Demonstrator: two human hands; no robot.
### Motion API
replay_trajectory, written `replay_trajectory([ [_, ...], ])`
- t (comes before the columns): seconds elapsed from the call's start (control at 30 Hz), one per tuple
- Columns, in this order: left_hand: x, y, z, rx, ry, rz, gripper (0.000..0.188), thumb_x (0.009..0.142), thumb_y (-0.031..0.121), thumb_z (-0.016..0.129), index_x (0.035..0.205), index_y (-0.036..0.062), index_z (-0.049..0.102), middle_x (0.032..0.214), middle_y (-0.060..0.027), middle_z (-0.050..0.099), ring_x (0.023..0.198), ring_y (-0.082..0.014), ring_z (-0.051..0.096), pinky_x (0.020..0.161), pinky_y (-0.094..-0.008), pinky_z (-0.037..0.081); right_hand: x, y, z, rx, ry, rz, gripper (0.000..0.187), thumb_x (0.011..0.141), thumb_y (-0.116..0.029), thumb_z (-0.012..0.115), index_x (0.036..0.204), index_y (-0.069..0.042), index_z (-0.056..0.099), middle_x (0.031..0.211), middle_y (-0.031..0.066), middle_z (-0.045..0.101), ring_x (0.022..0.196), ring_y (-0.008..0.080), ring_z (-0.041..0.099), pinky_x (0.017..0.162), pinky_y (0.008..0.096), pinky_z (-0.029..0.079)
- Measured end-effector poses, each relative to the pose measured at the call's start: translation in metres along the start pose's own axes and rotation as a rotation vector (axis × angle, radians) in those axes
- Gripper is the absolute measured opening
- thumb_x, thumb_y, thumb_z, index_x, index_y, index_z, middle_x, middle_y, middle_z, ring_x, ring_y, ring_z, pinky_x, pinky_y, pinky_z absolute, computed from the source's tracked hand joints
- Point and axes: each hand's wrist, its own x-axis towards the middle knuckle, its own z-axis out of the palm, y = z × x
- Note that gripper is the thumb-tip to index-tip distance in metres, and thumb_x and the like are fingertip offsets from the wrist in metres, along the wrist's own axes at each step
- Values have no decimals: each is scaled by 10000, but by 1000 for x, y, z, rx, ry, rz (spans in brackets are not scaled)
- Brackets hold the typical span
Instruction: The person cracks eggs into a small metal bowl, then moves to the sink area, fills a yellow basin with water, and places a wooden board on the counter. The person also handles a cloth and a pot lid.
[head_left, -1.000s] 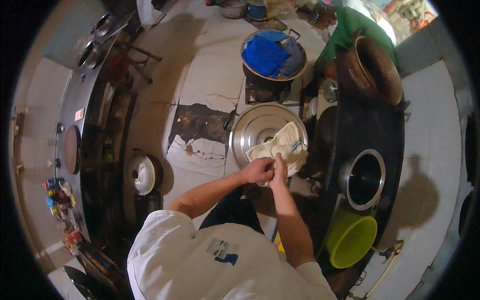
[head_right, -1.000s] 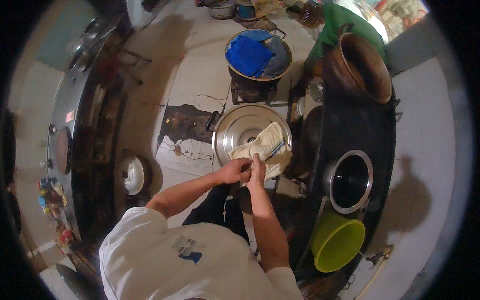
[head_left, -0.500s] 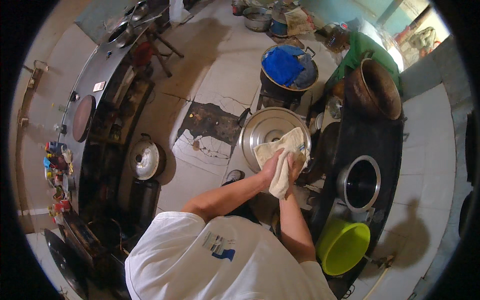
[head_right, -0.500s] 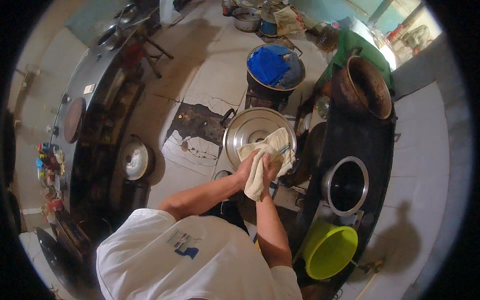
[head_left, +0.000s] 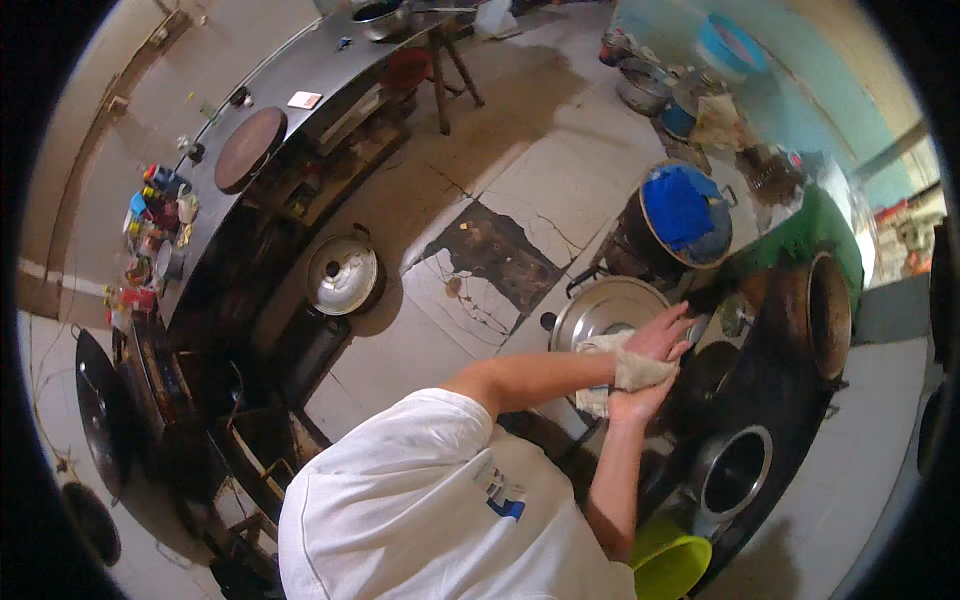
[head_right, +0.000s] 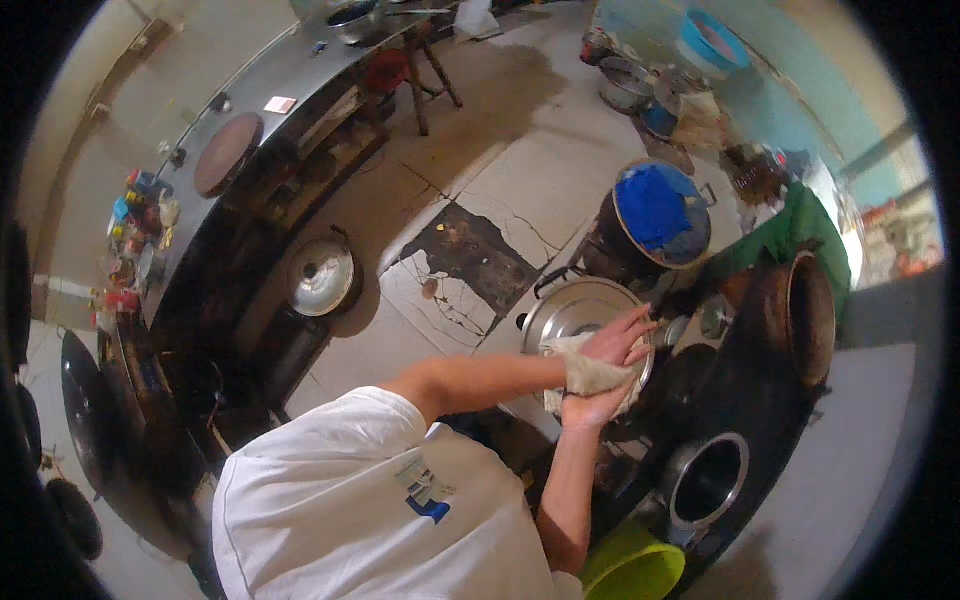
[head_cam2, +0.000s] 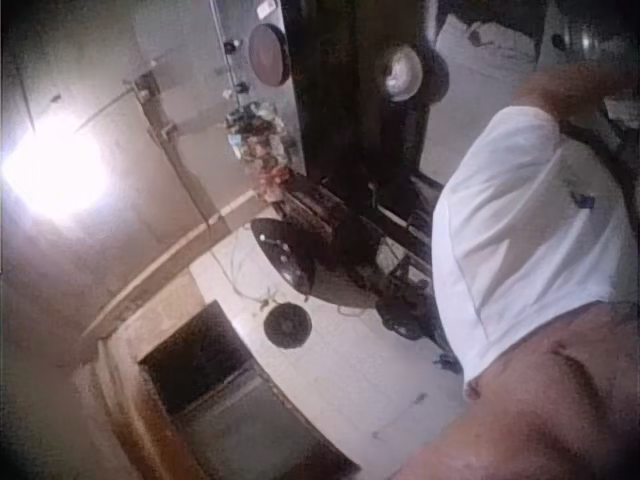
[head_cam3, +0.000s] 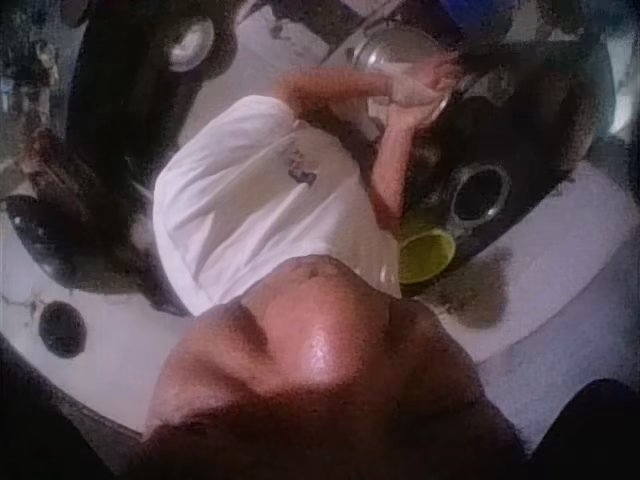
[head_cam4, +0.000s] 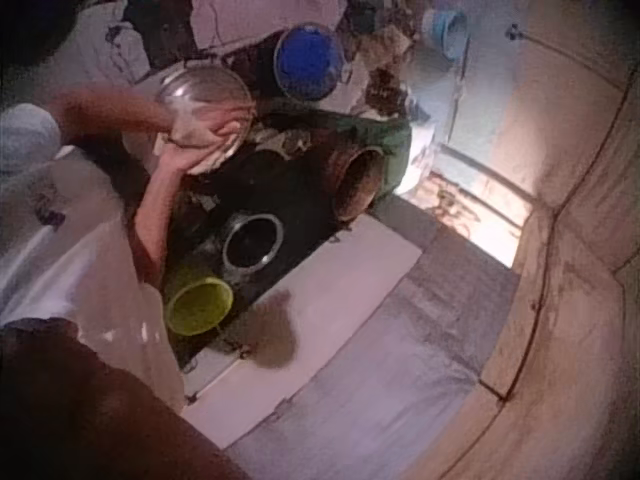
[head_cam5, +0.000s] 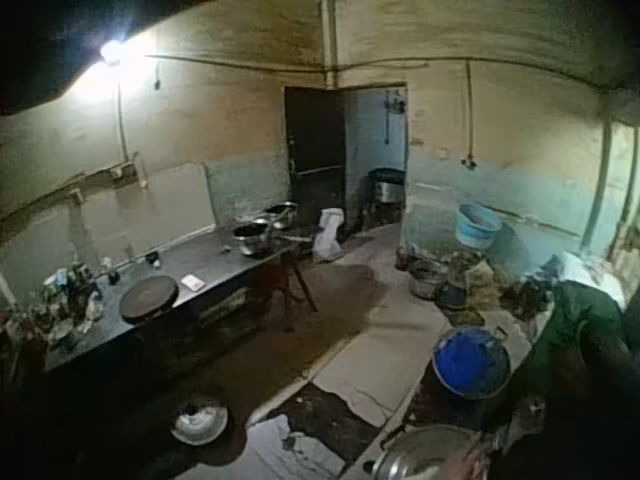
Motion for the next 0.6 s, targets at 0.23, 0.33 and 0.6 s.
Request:
replay_trajectory([
  [0.23, -52, -25, -8, -965, -223, -817, 589, 897, 483, 503, 1275, 31, 494, 1348, -104, 465, 1242, -244, 403, 1053, -341, 285, 42, 22, -18, -245, 73, 96, 549, 934, -424, 462, 1367, -95, 383, 1362, 98, 415, 1251, 258, 397, 1048, 386, 327],
  [0.33, -85, -28, -22, -144, -477, -287, 770, 833, 362, 606, 1411, -4, 249, 1449, -223, 294, 1389, -337, 218, 1135, -385, 175, 60, 33, -40, -315, 97, 50, 539, 933, -433, 466, 1341, -84, 410, 1323, 100, 446, 1210, 254, 425, 1022, 382, 345],
  [0.6, -77, -15, -64, -683, -607, -801, 742, 937, 534, 412, 1494, 130, 135, 1505, -117, 206, 1365, -260, 229, 1112, -368, 185, 89, 63, -103, -539, 285, -52, 525, 931, -454, 477, 1269, -53, 482, 1217, 103, 528, 1103, 242, 499, 953, 371, 393],
])
